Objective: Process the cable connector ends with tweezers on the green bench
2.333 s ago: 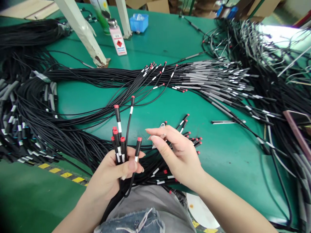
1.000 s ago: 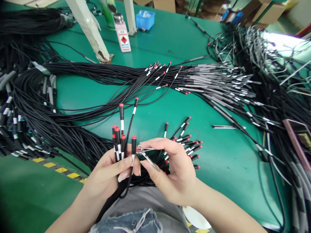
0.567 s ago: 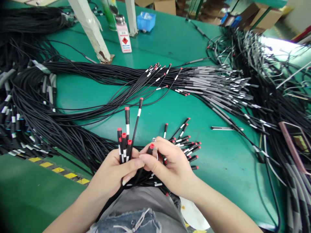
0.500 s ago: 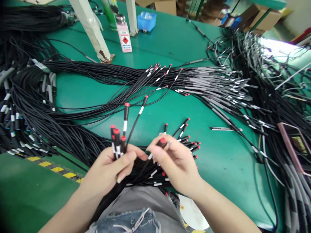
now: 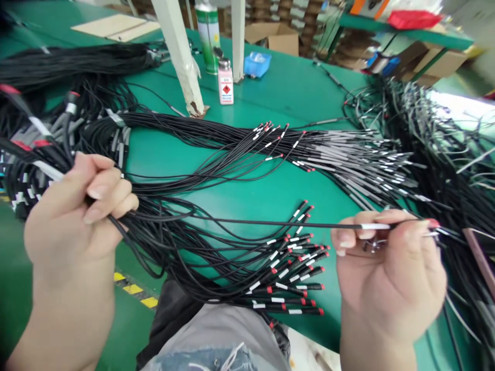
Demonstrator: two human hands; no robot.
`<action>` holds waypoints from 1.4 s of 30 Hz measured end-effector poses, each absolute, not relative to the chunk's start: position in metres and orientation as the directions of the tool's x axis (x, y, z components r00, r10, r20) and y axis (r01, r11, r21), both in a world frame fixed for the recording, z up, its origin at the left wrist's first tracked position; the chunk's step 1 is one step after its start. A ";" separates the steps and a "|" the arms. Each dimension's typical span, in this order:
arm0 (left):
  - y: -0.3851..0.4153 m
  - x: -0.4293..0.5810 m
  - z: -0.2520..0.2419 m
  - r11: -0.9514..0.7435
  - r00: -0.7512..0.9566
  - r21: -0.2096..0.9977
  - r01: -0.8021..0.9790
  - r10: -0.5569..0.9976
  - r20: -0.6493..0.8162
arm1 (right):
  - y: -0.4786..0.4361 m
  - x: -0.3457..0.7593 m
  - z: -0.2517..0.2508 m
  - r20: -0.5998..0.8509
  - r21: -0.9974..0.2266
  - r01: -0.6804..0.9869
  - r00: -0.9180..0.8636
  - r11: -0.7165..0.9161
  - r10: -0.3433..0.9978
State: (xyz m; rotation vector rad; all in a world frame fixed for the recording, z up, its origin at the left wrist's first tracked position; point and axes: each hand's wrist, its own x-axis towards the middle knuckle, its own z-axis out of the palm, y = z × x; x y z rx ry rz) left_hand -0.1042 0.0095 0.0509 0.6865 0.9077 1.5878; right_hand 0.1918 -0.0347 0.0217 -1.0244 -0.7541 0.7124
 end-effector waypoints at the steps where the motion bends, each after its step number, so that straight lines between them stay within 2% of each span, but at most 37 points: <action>1: 0.010 -0.102 0.049 -0.079 -0.165 0.894 -0.441 0.986 0.005 | -0.035 0.191 0.022 0.232 -0.913 -0.178 0.514 0.367 0.826; 3: 0.008 -0.092 0.044 0.002 0.001 0.962 -0.272 1.000 -0.001 | -0.037 0.186 0.023 0.265 -0.917 -0.181 0.390 0.355 0.882; 7: 0.002 -0.057 0.035 0.271 0.276 0.961 -0.057 0.929 -0.246 | -0.039 0.168 0.024 0.164 -0.967 -0.174 0.126 0.184 0.978; 9: 0.001 -0.042 0.031 0.341 0.373 0.937 -0.079 0.881 -0.290 | -0.038 0.159 0.025 0.126 -0.983 -0.129 0.015 0.127 0.992; 12: 0.001 -0.030 0.025 0.416 0.468 0.880 -0.228 0.840 -0.275 | -0.033 0.148 0.029 0.084 -0.996 -0.032 -0.128 0.081 0.988; 15: -0.001 -0.030 0.022 0.432 0.436 0.825 -0.365 0.862 -0.259 | -0.027 0.141 0.035 0.044 -0.998 0.031 -0.215 0.052 0.976; 19: -0.005 -0.037 0.021 0.418 0.363 0.800 -0.430 0.892 -0.271 | -0.023 0.134 0.036 -0.025 -1.000 0.024 -0.383 -0.017 0.923; 25: -0.011 -0.042 0.019 0.494 0.467 0.749 -0.441 0.839 -0.279 | -0.022 0.126 0.029 -0.162 -0.983 0.017 -0.538 -0.182 0.827; 29: -0.010 -0.043 0.018 0.506 0.455 0.721 -0.473 0.841 -0.291 | -0.019 0.123 0.024 -0.203 -0.969 -0.012 -0.535 -0.247 0.820; 34: -0.009 -0.041 0.019 0.485 0.372 0.698 -0.526 0.870 -0.325 | -0.018 0.122 0.016 -0.161 -0.981 -0.026 -0.438 -0.191 0.885; 42: -0.010 -0.039 0.014 0.526 0.396 0.692 -0.495 0.845 -0.359 | -0.023 0.124 0.013 -0.182 -0.971 -0.049 -0.488 -0.235 0.853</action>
